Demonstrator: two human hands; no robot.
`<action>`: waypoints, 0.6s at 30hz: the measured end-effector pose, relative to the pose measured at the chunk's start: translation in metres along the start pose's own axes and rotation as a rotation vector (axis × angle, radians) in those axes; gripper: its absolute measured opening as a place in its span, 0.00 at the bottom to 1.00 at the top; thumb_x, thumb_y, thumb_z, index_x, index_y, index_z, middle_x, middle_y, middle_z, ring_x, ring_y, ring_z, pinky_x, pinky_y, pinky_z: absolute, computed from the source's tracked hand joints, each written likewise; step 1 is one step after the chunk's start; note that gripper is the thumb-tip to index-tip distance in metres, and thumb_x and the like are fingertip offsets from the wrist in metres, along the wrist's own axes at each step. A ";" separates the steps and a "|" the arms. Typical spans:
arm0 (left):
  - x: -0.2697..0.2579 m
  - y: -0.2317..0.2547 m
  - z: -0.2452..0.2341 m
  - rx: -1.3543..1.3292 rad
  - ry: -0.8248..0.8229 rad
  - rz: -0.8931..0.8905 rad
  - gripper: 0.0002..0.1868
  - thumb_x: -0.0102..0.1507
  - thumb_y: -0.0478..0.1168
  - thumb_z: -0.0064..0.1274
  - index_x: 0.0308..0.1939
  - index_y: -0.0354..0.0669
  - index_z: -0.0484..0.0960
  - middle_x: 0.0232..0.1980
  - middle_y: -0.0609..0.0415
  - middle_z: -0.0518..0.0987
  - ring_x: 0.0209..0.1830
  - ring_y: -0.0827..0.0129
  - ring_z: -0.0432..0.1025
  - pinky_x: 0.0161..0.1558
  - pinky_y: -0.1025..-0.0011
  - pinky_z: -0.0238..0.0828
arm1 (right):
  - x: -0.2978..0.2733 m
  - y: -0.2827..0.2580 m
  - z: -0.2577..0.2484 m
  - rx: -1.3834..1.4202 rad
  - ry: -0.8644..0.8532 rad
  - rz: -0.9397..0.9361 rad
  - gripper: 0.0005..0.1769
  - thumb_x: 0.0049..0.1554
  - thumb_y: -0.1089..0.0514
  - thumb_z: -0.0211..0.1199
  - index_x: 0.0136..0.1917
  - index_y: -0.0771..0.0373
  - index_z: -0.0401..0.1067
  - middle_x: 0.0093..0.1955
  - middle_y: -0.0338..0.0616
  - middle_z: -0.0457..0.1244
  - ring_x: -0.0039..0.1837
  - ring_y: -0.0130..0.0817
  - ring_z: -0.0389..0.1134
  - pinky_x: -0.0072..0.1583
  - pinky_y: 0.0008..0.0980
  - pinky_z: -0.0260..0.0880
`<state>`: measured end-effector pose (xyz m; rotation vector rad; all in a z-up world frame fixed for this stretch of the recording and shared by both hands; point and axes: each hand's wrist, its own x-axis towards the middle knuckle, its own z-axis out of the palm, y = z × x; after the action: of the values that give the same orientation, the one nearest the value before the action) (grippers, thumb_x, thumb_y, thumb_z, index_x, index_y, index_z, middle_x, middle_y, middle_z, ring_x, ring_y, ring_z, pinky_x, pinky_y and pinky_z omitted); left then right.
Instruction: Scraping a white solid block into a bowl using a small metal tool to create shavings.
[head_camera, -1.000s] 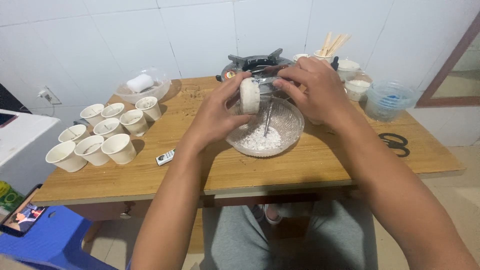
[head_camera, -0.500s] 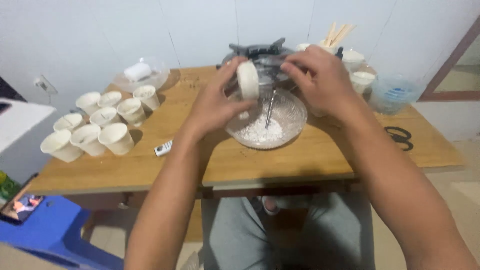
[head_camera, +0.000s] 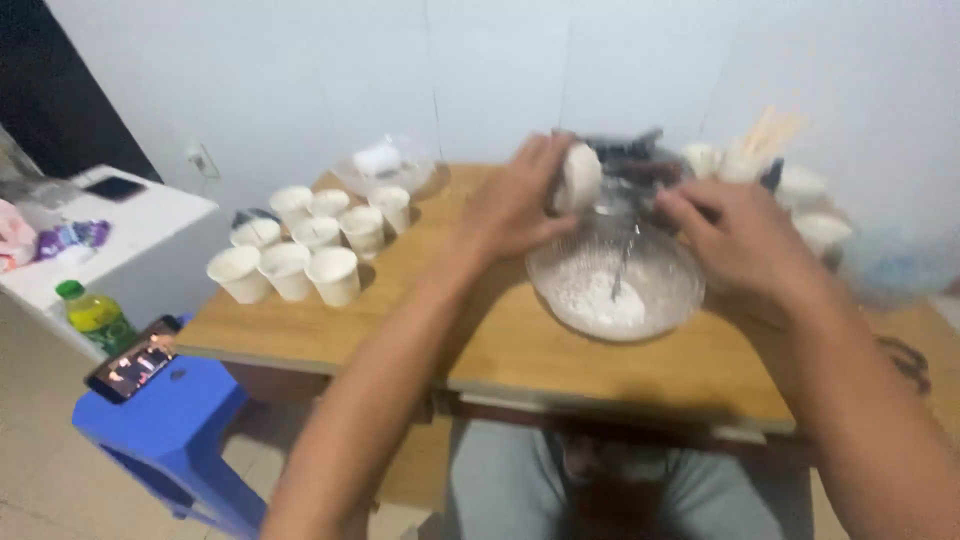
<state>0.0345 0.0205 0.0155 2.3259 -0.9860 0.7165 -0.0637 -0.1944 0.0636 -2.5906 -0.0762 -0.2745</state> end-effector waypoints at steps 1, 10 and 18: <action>0.007 -0.005 0.002 0.017 0.025 0.010 0.36 0.58 0.48 0.63 0.64 0.47 0.61 0.53 0.47 0.71 0.38 0.58 0.70 0.31 0.60 0.70 | 0.010 0.009 0.001 -0.004 0.020 -0.025 0.19 0.69 0.49 0.50 0.51 0.60 0.79 0.53 0.45 0.70 0.53 0.41 0.67 0.55 0.41 0.61; 0.001 -0.015 0.014 -0.021 0.297 0.125 0.40 0.57 0.49 0.68 0.67 0.46 0.63 0.58 0.48 0.74 0.40 0.64 0.75 0.29 0.75 0.79 | 0.018 0.022 0.005 -0.082 0.080 -0.153 0.22 0.65 0.45 0.50 0.63 0.56 0.75 0.64 0.42 0.68 0.66 0.42 0.65 0.65 0.47 0.62; -0.010 -0.026 0.009 -0.075 0.300 -0.015 0.41 0.57 0.50 0.70 0.67 0.42 0.63 0.60 0.44 0.73 0.52 0.58 0.74 0.48 0.63 0.80 | -0.002 0.015 -0.019 -0.246 0.088 -0.045 0.18 0.69 0.45 0.45 0.53 0.57 0.70 0.44 0.48 0.68 0.47 0.48 0.66 0.50 0.45 0.60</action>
<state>0.0503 0.0353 -0.0038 2.0819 -0.8428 0.9714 -0.0672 -0.2175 0.0719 -2.8185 -0.0731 -0.4385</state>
